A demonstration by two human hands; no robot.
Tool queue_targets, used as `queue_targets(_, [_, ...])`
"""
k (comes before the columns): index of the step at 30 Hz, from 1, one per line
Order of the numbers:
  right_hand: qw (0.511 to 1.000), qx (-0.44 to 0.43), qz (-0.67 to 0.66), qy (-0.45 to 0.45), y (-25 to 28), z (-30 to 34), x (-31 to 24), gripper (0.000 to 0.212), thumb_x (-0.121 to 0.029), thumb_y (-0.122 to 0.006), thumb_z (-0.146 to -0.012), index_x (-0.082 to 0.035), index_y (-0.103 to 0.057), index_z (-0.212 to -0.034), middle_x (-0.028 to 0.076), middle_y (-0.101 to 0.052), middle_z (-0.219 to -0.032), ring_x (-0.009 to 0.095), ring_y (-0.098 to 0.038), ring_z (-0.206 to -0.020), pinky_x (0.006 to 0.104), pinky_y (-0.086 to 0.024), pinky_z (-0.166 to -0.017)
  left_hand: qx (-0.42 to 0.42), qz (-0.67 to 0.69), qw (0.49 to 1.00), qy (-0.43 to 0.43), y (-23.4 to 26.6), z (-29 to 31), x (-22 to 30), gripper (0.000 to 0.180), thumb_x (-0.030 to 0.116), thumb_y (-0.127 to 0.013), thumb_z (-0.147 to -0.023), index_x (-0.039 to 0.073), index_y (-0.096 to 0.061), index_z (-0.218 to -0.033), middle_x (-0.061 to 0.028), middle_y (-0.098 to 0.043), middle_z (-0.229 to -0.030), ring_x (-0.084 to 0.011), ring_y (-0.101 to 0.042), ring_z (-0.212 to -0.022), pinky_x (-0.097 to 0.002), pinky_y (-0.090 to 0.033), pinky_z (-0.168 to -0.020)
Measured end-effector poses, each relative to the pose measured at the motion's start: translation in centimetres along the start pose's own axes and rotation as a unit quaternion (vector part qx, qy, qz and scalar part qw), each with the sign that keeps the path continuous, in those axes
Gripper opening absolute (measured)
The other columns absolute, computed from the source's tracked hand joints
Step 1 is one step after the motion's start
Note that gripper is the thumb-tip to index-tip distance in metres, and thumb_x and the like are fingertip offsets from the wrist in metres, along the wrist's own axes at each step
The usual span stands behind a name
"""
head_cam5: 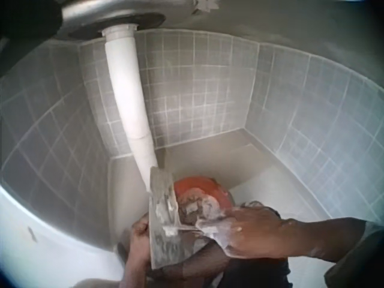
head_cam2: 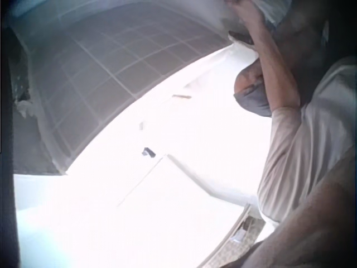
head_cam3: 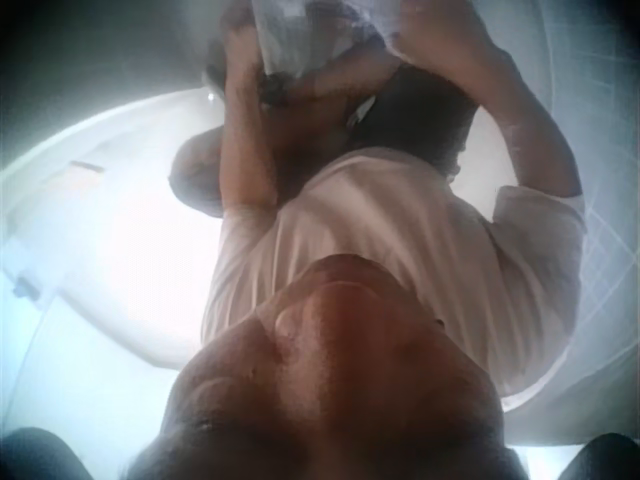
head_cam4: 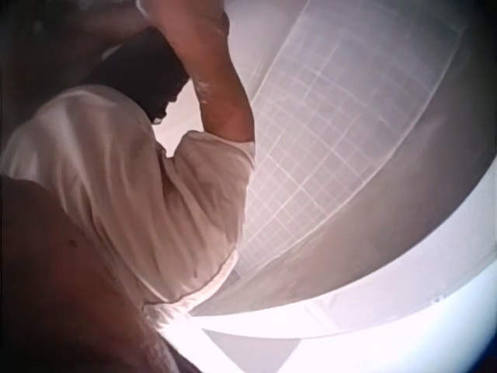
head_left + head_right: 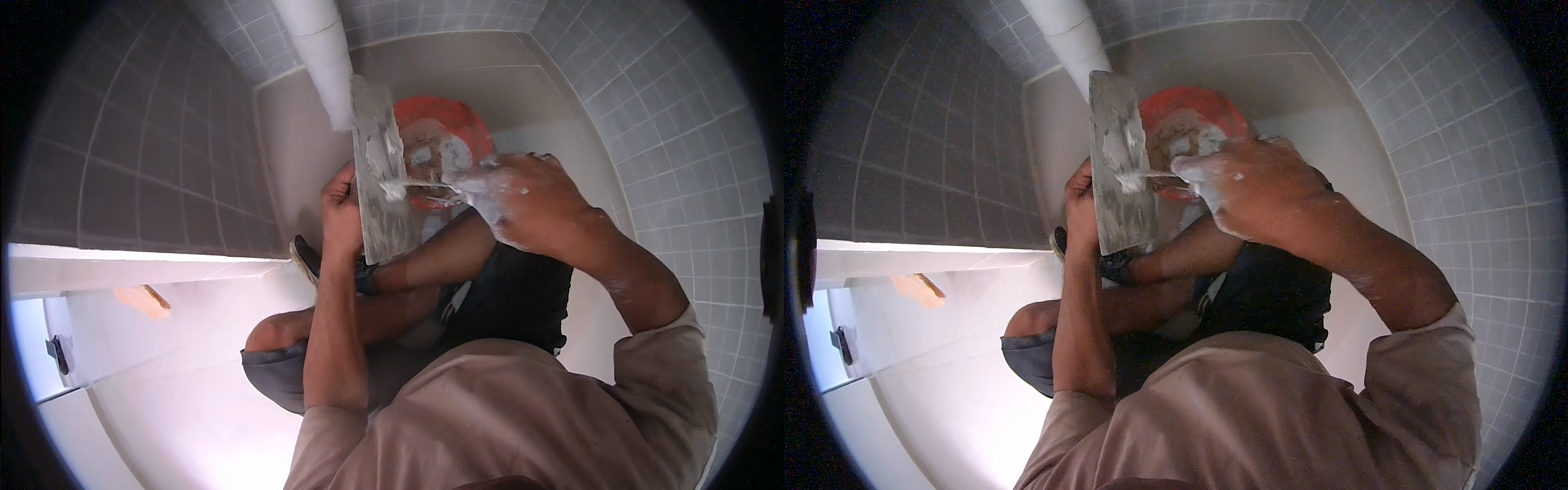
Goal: The person applies white plaster to a wall and ceiling corner using a putty knife and a hawk.
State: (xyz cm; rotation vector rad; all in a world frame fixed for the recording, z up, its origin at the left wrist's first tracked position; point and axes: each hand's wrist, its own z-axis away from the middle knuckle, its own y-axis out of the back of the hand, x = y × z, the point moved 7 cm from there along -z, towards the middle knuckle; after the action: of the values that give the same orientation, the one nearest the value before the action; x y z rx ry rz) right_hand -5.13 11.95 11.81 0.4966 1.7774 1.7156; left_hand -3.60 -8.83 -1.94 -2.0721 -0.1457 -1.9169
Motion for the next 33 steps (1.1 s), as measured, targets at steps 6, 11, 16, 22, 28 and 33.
queue_targets(6, [0.994,0.093,0.037,-0.046,1.1,-2.3,4.3,0.034,-0.01,-0.062,-0.081,-0.005,-0.067,-0.114,0.017,-0.068,-0.104,0.034,-0.065,-0.098,0.0478,-0.051,-0.088,-0.035,0.084,0.996,0.022,-0.1,-0.7,-0.3,0.021,0.0,-0.056,-0.092,0.001,-0.068,-0.108,-0.0044,-0.07,-0.096,-0.0101,-0.063,-0.084,-0.0262,-0.052,-0.076])
queue_targets(11, [0.994,0.058,0.092,-0.009,1.2,-3.1,3.3,0.025,-0.009,-0.064,-0.078,0.002,-0.068,-0.1,0.017,-0.068,-0.098,0.033,-0.064,-0.099,0.0476,-0.051,-0.088,-0.015,0.088,0.995,0.053,-0.8,0.1,-0.1,0.022,-0.002,-0.054,-0.091,0.001,-0.068,-0.108,-0.0043,-0.07,-0.096,-0.01,-0.063,-0.083,-0.0258,-0.052,-0.076])
queue_targets(16, [0.997,0.002,0.07,0.02,-0.6,-3.1,3.0,0.033,-0.01,-0.06,-0.085,-0.01,-0.068,-0.117,0.017,-0.069,-0.103,0.038,-0.064,-0.097,0.0492,-0.05,-0.087,0.021,0.043,0.997,0.067,-0.6,0.5,-0.3,0.024,0.003,-0.05,-0.094,0.001,-0.068,-0.11,-0.0044,-0.07,-0.096,-0.0109,-0.063,-0.083,-0.0261,-0.051,-0.077])
queue_targets(22, [0.974,0.059,-0.116,0.184,-3.7,-0.9,4.7,0.025,-0.017,-0.06,-0.093,-0.006,-0.066,-0.115,0.011,-0.067,-0.087,0.027,-0.064,-0.083,0.0398,-0.05,-0.076,0.119,-0.112,0.986,-0.038,1.7,0.2,0.7,0.028,0.004,-0.048,-0.095,-0.002,-0.065,-0.116,-0.0074,-0.07,-0.1,-0.017,-0.062,-0.096,-0.0313,-0.048,-0.089])
queue_targets(28, [0.851,0.04,-0.517,-0.085,6.4,0.7,6.5,0.024,-0.012,-0.066,-0.09,-0.004,-0.066,-0.113,0.003,-0.064,-0.081,0.012,-0.06,-0.069,0.0298,-0.051,-0.063,0.132,0.007,0.989,-0.064,3.6,0.5,3.5,0.024,-0.001,-0.051,-0.092,-0.001,-0.068,-0.109,-0.0055,-0.07,-0.096,-0.0125,-0.063,-0.086,-0.028,-0.051,-0.081])
queue_targets(33, [0.917,0.38,-0.124,-0.009,18.8,1.0,6.6,0.041,-0.02,-0.073,-0.087,0.002,-0.064,-0.12,0.012,-0.069,-0.098,0.019,-0.065,-0.091,0.0338,-0.052,-0.082,0.156,0.158,0.975,-0.004,3.9,0.7,2.2,0.022,-0.003,-0.052,-0.09,0.001,-0.069,-0.104,-0.004,-0.071,-0.091,-0.0102,-0.064,-0.078,-0.0268,-0.052,-0.073])
